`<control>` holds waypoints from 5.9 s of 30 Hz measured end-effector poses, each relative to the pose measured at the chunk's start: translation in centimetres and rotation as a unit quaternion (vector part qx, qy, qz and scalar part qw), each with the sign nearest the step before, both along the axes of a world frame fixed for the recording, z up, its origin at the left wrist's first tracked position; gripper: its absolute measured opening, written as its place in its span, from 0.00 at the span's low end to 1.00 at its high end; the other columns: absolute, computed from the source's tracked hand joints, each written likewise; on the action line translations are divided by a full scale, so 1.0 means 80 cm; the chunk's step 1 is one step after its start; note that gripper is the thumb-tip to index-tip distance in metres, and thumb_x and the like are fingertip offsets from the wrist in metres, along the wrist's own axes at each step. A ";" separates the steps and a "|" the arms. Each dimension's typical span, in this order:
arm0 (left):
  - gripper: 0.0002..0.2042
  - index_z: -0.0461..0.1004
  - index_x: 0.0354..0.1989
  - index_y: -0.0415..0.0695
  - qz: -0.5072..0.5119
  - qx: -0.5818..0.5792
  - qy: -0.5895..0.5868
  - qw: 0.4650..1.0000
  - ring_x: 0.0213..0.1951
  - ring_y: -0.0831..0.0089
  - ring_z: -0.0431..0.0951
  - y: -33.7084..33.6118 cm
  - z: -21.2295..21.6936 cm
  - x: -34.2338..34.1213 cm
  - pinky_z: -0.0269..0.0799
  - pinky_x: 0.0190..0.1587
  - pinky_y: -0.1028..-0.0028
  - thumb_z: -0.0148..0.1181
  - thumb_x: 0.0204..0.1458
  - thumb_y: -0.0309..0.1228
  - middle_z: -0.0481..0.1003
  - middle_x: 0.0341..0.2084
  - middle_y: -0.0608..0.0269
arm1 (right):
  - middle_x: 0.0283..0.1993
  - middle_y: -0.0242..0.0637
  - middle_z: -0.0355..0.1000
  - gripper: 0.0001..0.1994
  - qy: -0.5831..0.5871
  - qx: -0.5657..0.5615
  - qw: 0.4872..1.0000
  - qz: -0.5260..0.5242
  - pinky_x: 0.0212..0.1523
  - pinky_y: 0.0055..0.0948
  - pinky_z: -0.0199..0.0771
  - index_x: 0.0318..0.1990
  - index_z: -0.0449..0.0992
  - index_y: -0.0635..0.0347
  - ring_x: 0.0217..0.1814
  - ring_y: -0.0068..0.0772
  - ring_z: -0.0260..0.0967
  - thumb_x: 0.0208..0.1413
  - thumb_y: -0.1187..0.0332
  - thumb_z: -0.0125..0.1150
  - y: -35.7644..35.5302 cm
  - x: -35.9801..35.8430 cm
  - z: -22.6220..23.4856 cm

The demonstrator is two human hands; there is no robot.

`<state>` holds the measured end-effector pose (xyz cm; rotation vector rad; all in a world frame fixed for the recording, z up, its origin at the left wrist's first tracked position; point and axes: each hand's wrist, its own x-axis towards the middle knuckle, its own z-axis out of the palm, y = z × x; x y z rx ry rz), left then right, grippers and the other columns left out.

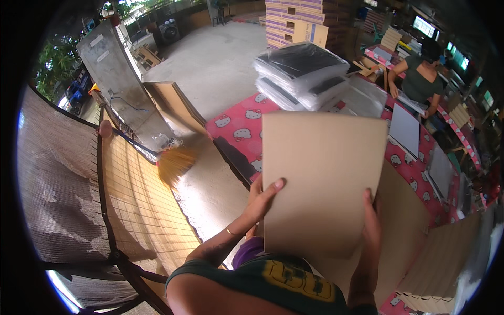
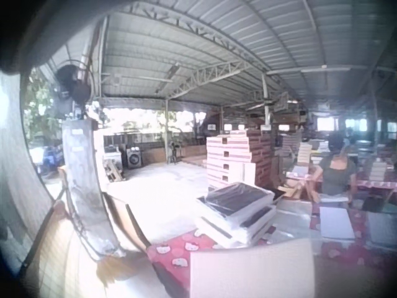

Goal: The person wraps individual flat items in protective plastic sleeves and then packs them into large brown paper envelopes, using a tape dispenser to seal the envelopes.

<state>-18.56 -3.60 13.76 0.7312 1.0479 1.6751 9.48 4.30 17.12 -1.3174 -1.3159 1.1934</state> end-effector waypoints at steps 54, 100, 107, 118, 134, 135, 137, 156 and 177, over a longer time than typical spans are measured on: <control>0.37 0.54 0.68 0.40 0.238 0.057 0.435 0.866 0.62 0.42 0.61 0.325 -0.010 -0.448 0.57 0.64 0.53 0.66 0.53 0.35 0.55 0.62 0.38 | 0.50 0.40 0.68 0.12 0.063 0.277 0.922 -0.262 0.55 0.33 0.63 0.49 0.71 0.62 0.53 0.36 0.65 0.61 0.69 0.57 0.366 -0.443 -0.055; 0.32 0.73 0.51 0.34 0.015 0.420 0.776 0.471 0.42 0.58 0.75 0.217 0.215 -0.367 0.72 0.43 0.62 0.59 0.50 0.53 0.73 0.41 0.45 | 0.56 0.41 0.71 0.32 0.652 0.194 0.731 -0.055 0.64 0.44 0.62 0.56 0.72 0.60 0.61 0.40 0.66 0.61 0.39 0.47 0.446 -0.352 -0.119; 0.46 0.54 0.66 0.31 -0.033 0.320 0.593 0.738 0.60 0.54 0.65 0.121 0.238 -0.376 0.62 0.60 0.61 0.66 0.41 0.46 0.63 0.59 0.44 | 0.47 0.37 0.75 0.24 0.650 0.087 0.755 -0.009 0.56 0.39 0.70 0.46 0.76 0.56 0.51 0.36 0.71 0.56 0.44 0.58 0.366 -0.332 -0.051; 0.43 0.56 0.64 0.30 0.151 0.371 0.349 0.847 0.47 0.65 0.70 0.096 0.173 -0.315 0.66 0.50 0.69 0.64 0.39 0.40 0.69 0.48 0.52 | 0.45 0.35 0.77 0.15 0.333 0.329 0.872 -0.143 0.49 0.27 0.71 0.44 0.79 0.61 0.46 0.24 0.73 0.58 0.60 0.62 0.151 -0.089 0.180; 0.37 0.52 0.68 0.39 -0.359 0.073 0.065 0.928 0.62 0.59 0.64 0.146 -0.109 0.072 0.62 0.63 0.61 0.60 0.48 0.21 0.63 0.60 0.54 | 0.36 0.32 0.77 0.11 -0.147 0.248 0.861 -0.419 0.47 0.23 0.67 0.41 0.80 0.63 0.42 0.20 0.68 0.58 0.64 0.61 -0.151 0.284 0.014; 0.36 0.53 0.68 0.39 -0.366 0.078 0.042 0.926 0.63 0.60 0.64 0.148 -0.133 0.095 0.60 0.64 0.61 0.60 0.48 0.22 0.63 0.61 0.55 | 0.42 0.40 0.77 0.13 -0.228 0.266 0.859 -0.372 0.49 0.28 0.68 0.45 0.79 0.63 0.47 0.30 0.71 0.58 0.64 0.62 -0.163 0.306 -0.031; 0.34 0.55 0.67 0.40 -0.356 0.090 0.009 0.930 0.64 0.60 0.62 0.150 -0.171 0.112 0.57 0.66 0.61 0.61 0.50 0.24 0.63 0.62 0.56 | 0.52 0.49 0.73 0.16 -0.279 0.278 0.844 -0.363 0.54 0.33 0.68 0.48 0.77 0.64 0.55 0.45 0.71 0.58 0.63 0.62 -0.171 0.289 -0.029; 0.39 0.52 0.70 0.41 -0.318 0.140 0.049 0.936 0.64 0.66 0.62 0.095 -0.054 0.100 0.59 0.64 0.67 0.65 0.50 0.30 0.63 0.62 0.55 | 0.53 0.40 0.64 0.49 -0.620 0.121 0.775 -0.007 0.62 0.45 0.54 0.64 0.65 0.51 0.61 0.45 0.60 0.33 0.38 0.73 -0.136 0.210 0.044; 0.04 0.73 0.36 0.43 -0.041 0.069 0.008 0.997 0.37 0.73 0.77 0.032 -0.049 0.116 0.72 0.47 0.71 0.60 0.57 0.29 0.75 0.30 0.66 | 0.53 0.40 0.66 0.46 -0.626 0.187 0.757 -0.002 0.60 0.49 0.54 0.68 0.60 0.50 0.56 0.49 0.64 0.43 0.38 0.66 -0.130 0.217 0.026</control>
